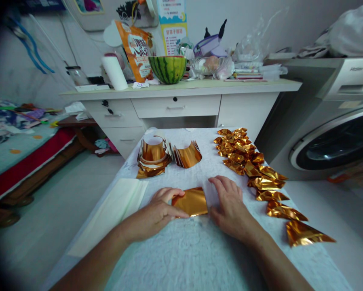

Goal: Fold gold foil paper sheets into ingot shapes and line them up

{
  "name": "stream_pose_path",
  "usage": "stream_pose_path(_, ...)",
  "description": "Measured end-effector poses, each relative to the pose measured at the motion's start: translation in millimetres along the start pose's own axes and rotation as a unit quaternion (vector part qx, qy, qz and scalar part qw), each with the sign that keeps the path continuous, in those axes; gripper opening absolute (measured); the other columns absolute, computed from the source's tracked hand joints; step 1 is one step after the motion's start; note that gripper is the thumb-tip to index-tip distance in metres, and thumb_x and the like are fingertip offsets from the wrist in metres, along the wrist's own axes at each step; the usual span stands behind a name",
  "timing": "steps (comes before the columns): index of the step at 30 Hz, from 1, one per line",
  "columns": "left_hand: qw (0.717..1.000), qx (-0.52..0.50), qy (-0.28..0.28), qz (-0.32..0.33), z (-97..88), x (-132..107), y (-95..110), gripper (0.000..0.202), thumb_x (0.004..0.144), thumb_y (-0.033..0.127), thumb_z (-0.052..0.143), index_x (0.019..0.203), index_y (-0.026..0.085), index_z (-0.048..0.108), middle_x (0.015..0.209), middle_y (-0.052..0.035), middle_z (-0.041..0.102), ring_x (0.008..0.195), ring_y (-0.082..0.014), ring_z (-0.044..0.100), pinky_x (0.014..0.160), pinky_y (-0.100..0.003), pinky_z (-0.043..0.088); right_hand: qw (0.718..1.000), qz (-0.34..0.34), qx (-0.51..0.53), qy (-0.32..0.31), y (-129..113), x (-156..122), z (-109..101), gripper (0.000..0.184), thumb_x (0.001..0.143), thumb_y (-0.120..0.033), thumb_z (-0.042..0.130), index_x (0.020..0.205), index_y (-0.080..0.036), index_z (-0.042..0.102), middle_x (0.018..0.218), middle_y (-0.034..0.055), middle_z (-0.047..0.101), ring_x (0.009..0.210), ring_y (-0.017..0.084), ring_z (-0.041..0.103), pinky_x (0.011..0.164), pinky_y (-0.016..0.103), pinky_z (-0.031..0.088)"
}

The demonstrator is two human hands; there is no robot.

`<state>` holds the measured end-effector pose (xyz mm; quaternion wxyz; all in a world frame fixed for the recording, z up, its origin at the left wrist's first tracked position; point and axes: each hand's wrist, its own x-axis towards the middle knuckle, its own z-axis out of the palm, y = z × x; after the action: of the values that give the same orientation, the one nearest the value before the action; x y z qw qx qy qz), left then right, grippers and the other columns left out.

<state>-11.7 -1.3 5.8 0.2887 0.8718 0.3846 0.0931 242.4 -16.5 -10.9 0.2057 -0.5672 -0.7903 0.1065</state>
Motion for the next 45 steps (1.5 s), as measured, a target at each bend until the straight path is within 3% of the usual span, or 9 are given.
stream_pose_path(3,1.0,-0.009,0.01,0.007,0.2,-1,0,0.04,0.086,0.008,0.057,0.104,0.04,0.073,0.133,-0.0004,0.05,0.124,-0.0238,0.041,0.108,-0.045,0.033,0.998,-0.04,0.058,0.004,-12,2,-9,0.038,0.071,-0.014,0.056,0.109,-0.021,0.053,0.117,0.0107,0.051,0.111,0.029,0.046,0.093,0.045,0.041)
stream_pose_path(6,0.999,-0.017,0.024,0.012,2.6,-2,-2,0.036,0.083,0.009,0.062,0.102,0.037,0.073,0.13,0.0004,0.052,0.123,-0.0237,0.041,0.108,-0.046,0.032,0.993,-0.079,0.067,-0.055,-24,2,-11,0.02,0.077,-0.013,0.059,0.094,-0.023,0.057,0.104,0.0058,0.056,0.101,0.025,0.05,0.086,0.039,0.041)
stream_pose_path(11,0.997,-0.018,0.068,0.01,9.2,1,-6,0.018,0.073,0.014,0.075,0.085,0.025,0.068,0.119,0.0005,0.057,0.117,-0.0235,0.044,0.104,-0.043,0.033,0.988,-0.099,0.058,-0.101,-28,3,0,0.011,0.083,-0.021,0.064,0.093,-0.023,0.062,0.097,0.0043,0.06,0.092,0.023,0.051,0.08,0.037,0.038)
stream_pose_path(14,0.995,-0.001,0.096,0.008,12.1,3,-4,0.021,0.069,0.023,0.08,0.082,0.023,0.064,0.11,-0.0004,0.058,0.111,-0.0241,0.046,0.099,-0.042,0.033,0.988,-0.101,0.056,-0.1,-27,5,5,0.006,0.086,-0.022,0.061,0.091,-0.023,0.064,0.093,0.0035,0.061,0.09,0.021,0.052,0.078,0.036,0.036)
stream_pose_path(21,0.994,0.025,0.105,0.024,15.6,6,1,0.017,0.075,0.022,0.075,0.089,0.022,0.066,0.094,-0.0008,0.063,0.095,-0.0211,0.052,0.085,-0.036,0.038,0.986,-0.137,0.05,-0.081,-27,6,8,0.013,0.09,-0.019,0.056,0.096,-0.024,0.067,0.089,0.0031,0.062,0.087,0.019,0.054,0.08,0.036,0.034)
stream_pose_path(24,0.992,0.046,0.111,0.043,17.5,7,0,0.006,0.083,0.017,0.066,0.087,0.021,0.068,0.087,-0.0009,0.065,0.089,-0.0194,0.055,0.082,-0.035,0.039,0.986,-0.142,0.052,-0.074,-28,6,10,0.015,0.091,-0.016,0.053,0.093,-0.021,0.066,0.086,0.0034,0.062,0.084,0.019,0.053,0.08,0.036,0.034)
stream_pose_path(27,0.989,0.064,0.12,0.057,19.6,8,-1,0.01,0.086,0.016,0.061,0.081,0.021,0.069,0.081,-0.0003,0.065,0.083,-0.0178,0.057,0.08,-0.034,0.038,0.988,-0.135,0.047,-0.058,-33,6,14,0.011,0.089,-0.015,0.054,0.087,-0.02,0.064,0.089,0.0044,0.062,0.086,0.02,0.052,0.08,0.036,0.033)
stream_pose_path(35,0.986,0.079,0.134,0.066,23.4,10,-2,0.014,0.085,0.017,0.061,0.073,0.02,0.067,0.075,-0.0005,0.065,0.079,-0.0167,0.057,0.076,-0.032,0.04,0.987,-0.148,0.025,-0.061,-45,8,20,0.014,0.089,-0.014,0.053,0.079,-0.019,0.061,0.083,0.0031,0.06,0.085,0.019,0.05,0.079,0.035,0.033)
stream_pose_path(45,0.99,0.001,0.122,0.063,12.8,5,-5,0.015,0.085,0.012,0.061,0.073,0.018,0.067,0.079,0.0006,0.07,0.076,-0.0146,0.064,0.073,-0.027,0.046,0.99,-0.132,0.003,-0.051,-34,6,15,0.013,0.086,-0.012,0.056,0.075,-0.019,0.059,0.079,0.0024,0.061,0.08,0.018,0.05,0.074,0.033,0.033)
